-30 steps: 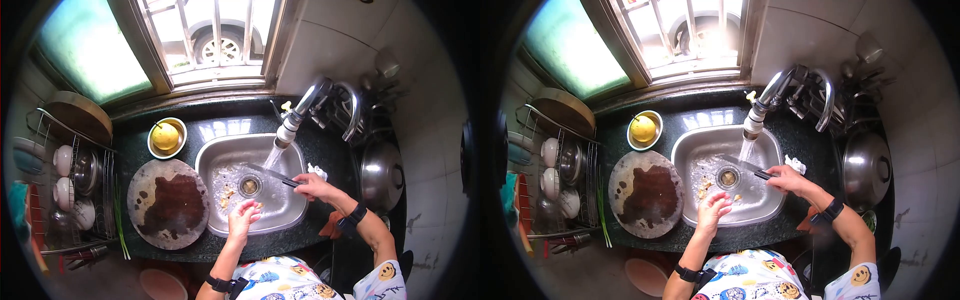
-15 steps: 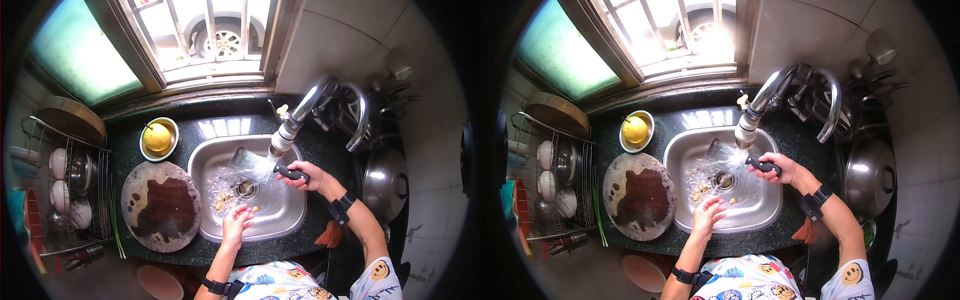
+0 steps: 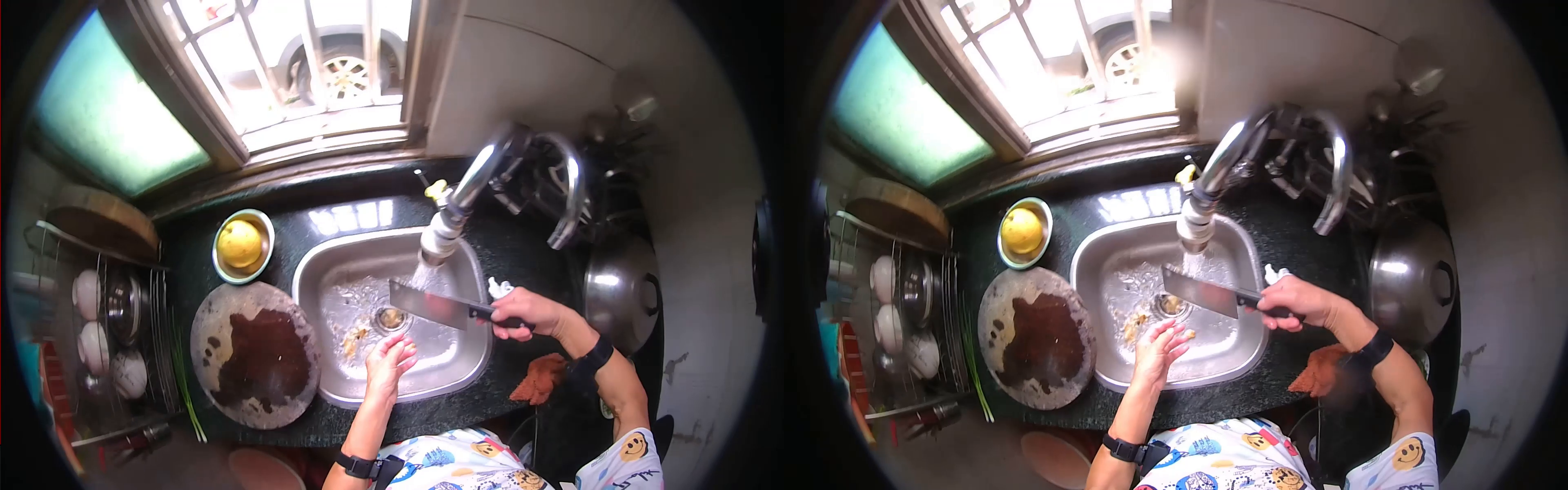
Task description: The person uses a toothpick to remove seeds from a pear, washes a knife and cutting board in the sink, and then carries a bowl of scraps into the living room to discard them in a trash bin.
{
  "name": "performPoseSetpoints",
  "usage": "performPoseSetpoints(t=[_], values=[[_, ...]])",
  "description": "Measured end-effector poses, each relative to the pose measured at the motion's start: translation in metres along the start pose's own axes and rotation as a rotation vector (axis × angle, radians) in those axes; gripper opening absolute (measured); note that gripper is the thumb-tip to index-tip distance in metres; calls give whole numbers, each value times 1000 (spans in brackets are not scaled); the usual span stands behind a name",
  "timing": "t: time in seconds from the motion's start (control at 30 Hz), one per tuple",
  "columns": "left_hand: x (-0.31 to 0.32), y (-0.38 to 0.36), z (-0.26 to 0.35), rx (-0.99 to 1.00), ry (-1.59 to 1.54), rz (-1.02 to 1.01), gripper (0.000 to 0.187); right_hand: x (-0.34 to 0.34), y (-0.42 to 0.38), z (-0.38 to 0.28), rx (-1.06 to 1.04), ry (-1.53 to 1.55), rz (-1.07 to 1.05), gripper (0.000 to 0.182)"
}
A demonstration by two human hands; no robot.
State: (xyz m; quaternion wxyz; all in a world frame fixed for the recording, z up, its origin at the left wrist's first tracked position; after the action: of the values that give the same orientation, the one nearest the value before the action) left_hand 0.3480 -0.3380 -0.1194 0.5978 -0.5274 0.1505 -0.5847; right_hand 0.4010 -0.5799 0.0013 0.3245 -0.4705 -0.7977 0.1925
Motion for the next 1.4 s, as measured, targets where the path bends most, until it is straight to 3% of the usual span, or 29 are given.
performPoseSetpoints(t=[0.07,0.1,0.2,0.23,0.5,0.63,0.7,0.83,0.93,1.07,1.23,1.4], values=[[0,2,-1,-10,20,-19,41,2,-22,-4,-2,-424,108,31],[0,2,-1,-12,18,-42,42,3,-29,-10,-393,-734,83,33],[1,-1,7,-30,25,-45,38,30,-94,-55,-336,-1140,259,39],[1,5,10,-32,34,-69,38,34,-116,-67,-448,-1207,332,38],[83,33,94,146,125,-300,39,56,-296,-175,-442,-1452,884,27],[99,44,96,114,151,-305,12,45,-344,-223,-377,-1427,1145,28],[99,41,89,92,154,-317,16,26,-358,-245,-450,-1458,1232,28],[73,36,77,55,148,-242,21,-26,-351,-287,-505,-1505,1271,30],[43,16,73,44,161,-181,23,-74,-328,-313,-434,-1595,1269,29],[-10,-15,77,218,323,-18,42,-126,-301,-334,-272,-1634,1254,29],[-89,-60,81,315,231,169,37,-152,-270,-349,-195,-1671,1148,28],[-121,-95,73,340,147,261,37,-181,-254,-358,-40,-1582,1070,23]])
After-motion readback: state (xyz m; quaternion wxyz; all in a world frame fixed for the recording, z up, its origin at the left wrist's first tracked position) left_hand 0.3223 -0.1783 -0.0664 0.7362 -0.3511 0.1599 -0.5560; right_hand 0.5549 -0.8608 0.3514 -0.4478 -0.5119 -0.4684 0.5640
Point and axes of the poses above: each hand's wrist, its own y-axis towards the middle knuckle, its own x-axis out of the palm, z = x × y, the point moved 7 cm from there along y, towards the middle knuckle, and after that the axes turned 10 degrees about -x, right-handed, at the moved point
